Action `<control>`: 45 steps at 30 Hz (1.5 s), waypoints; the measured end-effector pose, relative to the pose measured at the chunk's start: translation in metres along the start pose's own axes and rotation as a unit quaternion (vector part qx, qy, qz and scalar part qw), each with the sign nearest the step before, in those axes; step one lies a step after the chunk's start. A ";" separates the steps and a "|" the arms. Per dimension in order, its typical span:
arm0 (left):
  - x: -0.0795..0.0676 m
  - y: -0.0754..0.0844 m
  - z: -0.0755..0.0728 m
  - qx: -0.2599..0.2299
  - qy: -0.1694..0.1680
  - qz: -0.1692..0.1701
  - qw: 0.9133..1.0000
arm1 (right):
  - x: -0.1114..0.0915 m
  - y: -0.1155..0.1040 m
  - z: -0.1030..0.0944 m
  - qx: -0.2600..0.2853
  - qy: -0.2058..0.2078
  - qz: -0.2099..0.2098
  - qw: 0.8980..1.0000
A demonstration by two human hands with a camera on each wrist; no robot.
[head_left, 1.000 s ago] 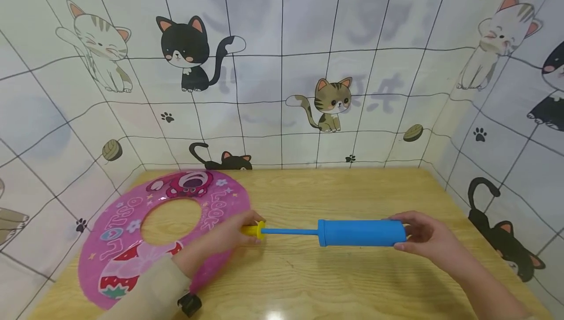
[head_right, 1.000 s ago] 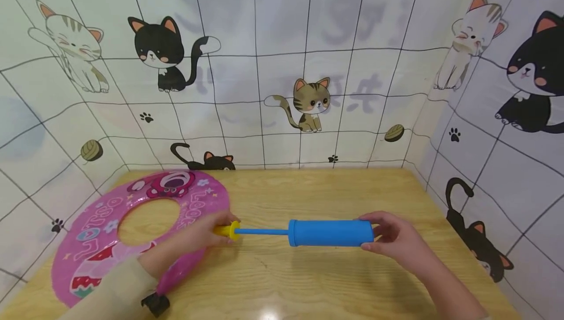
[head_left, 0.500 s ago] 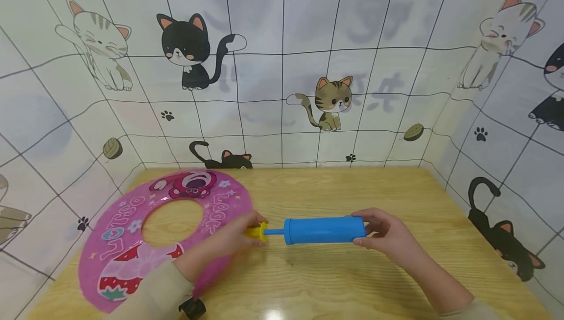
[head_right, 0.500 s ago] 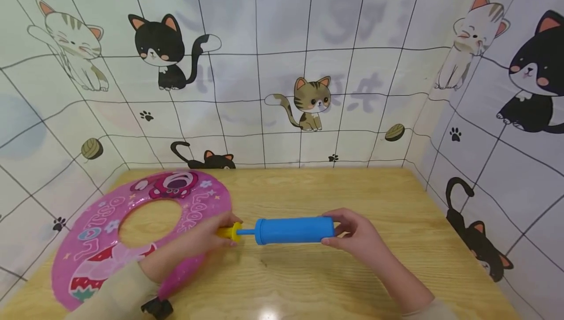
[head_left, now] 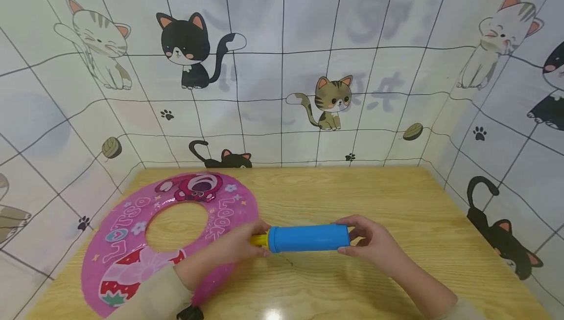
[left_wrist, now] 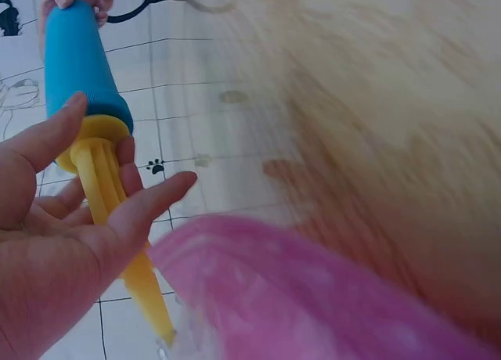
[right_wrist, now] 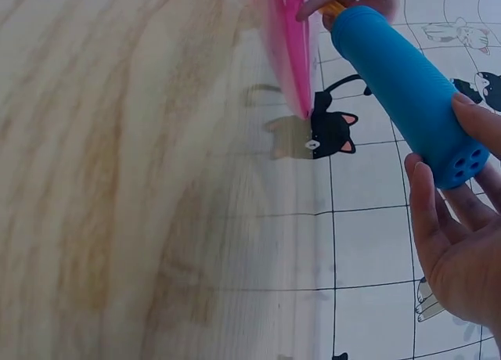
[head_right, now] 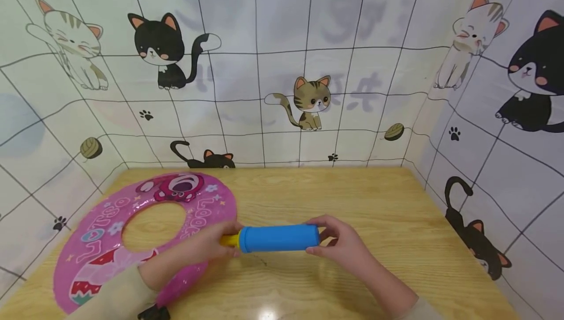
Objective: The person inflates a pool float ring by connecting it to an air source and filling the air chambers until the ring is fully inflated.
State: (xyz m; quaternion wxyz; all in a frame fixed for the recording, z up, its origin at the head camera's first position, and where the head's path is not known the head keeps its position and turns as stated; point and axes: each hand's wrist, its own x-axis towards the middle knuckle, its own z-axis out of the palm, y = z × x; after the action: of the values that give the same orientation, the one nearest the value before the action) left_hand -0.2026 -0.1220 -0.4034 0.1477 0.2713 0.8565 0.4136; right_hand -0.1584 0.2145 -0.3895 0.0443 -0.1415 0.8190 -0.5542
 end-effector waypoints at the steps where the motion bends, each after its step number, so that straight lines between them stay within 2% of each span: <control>1: -0.001 0.000 0.000 -0.001 -0.003 0.001 1.000 | -0.002 0.000 -0.002 -0.001 -0.004 -0.002 1.000; 7: -0.002 -0.003 -0.007 -0.008 -0.005 0.001 1.000 | -0.012 0.001 -0.020 -0.013 0.001 -0.022 1.000; 13: 0.001 -0.011 -0.011 -0.003 -0.010 0.014 1.000 | -0.023 0.007 -0.043 -0.073 0.032 -0.088 0.993; 17: 0.000 -0.016 -0.014 -0.002 -0.001 0.012 1.000 | -0.029 0.011 -0.059 -0.099 0.040 -0.122 0.987; 23: 0.000 -0.023 -0.020 -0.017 -0.003 0.014 1.000 | -0.041 0.016 -0.082 -0.123 0.054 -0.133 0.982; 27: -0.001 -0.026 -0.022 -0.022 -0.009 0.020 1.000 | -0.048 0.015 -0.088 -0.137 0.060 -0.131 0.980; 33: -0.001 -0.024 -0.022 -0.006 0.004 0.023 1.000 | -0.048 0.015 -0.079 -0.105 0.068 -0.106 0.986; 40: 0.001 -0.014 -0.017 0.007 0.028 0.026 0.999 | -0.035 0.014 -0.053 -0.042 0.072 -0.016 0.996; 45: 0.006 -0.010 -0.010 0.012 0.032 0.022 0.999 | -0.022 0.009 -0.033 -0.035 0.069 -0.014 0.997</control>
State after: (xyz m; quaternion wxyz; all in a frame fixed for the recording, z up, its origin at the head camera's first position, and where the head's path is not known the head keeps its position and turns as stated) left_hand -0.2154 -0.1302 -0.4049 0.1072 0.2786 0.8595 0.4150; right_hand -0.1467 0.2533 -0.3870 -0.0245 -0.1160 0.8367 -0.5346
